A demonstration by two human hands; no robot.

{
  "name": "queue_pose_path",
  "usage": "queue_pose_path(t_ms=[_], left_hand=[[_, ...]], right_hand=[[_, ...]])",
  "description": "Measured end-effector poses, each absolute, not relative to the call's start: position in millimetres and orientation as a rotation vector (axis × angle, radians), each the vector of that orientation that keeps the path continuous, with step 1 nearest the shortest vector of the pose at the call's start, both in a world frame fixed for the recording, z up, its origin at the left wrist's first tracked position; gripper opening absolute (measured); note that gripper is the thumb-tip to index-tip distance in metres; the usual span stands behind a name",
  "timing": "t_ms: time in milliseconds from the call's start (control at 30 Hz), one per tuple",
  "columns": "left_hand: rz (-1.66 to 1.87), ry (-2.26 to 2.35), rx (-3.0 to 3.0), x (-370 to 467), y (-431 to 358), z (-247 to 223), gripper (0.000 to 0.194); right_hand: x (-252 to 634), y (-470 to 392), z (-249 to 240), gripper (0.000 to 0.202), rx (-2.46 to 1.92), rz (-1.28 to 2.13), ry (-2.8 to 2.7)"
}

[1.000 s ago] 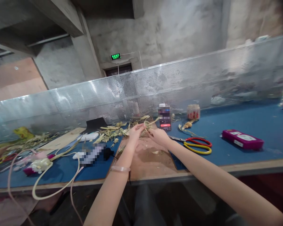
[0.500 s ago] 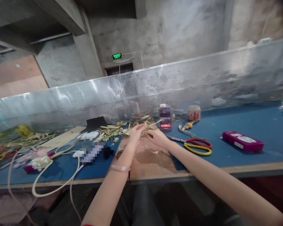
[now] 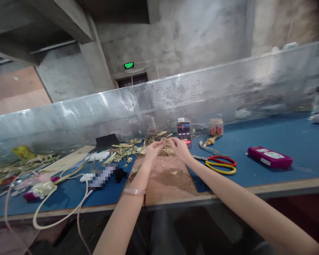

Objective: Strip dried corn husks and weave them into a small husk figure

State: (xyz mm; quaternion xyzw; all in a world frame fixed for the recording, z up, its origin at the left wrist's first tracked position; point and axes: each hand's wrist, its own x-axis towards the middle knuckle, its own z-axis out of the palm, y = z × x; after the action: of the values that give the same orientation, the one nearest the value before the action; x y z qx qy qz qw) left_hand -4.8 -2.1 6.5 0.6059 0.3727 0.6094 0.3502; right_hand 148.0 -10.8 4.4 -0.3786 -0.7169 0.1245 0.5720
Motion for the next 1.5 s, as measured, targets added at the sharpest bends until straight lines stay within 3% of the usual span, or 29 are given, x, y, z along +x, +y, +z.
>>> queue_pose_path(t_ms=[167,300,767,1000,1200,1500], left_hand=[[1.460,0.934,1.665,-2.1,-6.2,7.1,0.029],[1.418,0.934,1.691,-1.4,-9.0,7.8,0.028],[1.378,0.946,1.734,-3.2,-5.3,5.7,0.028],[1.543,0.939,1.595,-8.4,0.7,6.6,0.028],[1.553,1.016,1.640,-5.2,-3.3,9.2,0.022],[1.503,0.962,1.681,-1.7,-5.4,7.9,0.020]], right_hand=[[157.4,-4.9,7.9,0.034,-0.809,0.790,-1.647],[161.3,-7.0,10.3,0.033,-0.774,0.935,-1.557],[159.3,-6.3,12.6,0.030,-0.778,0.660,-1.578],[159.6,-11.5,7.3,0.050,-0.784,0.244,-1.710],[155.9,-18.1,6.5,0.032,-0.913,-0.081,-1.948],[155.0,-8.8,0.4,0.023,-0.936,-0.083,-1.945]])
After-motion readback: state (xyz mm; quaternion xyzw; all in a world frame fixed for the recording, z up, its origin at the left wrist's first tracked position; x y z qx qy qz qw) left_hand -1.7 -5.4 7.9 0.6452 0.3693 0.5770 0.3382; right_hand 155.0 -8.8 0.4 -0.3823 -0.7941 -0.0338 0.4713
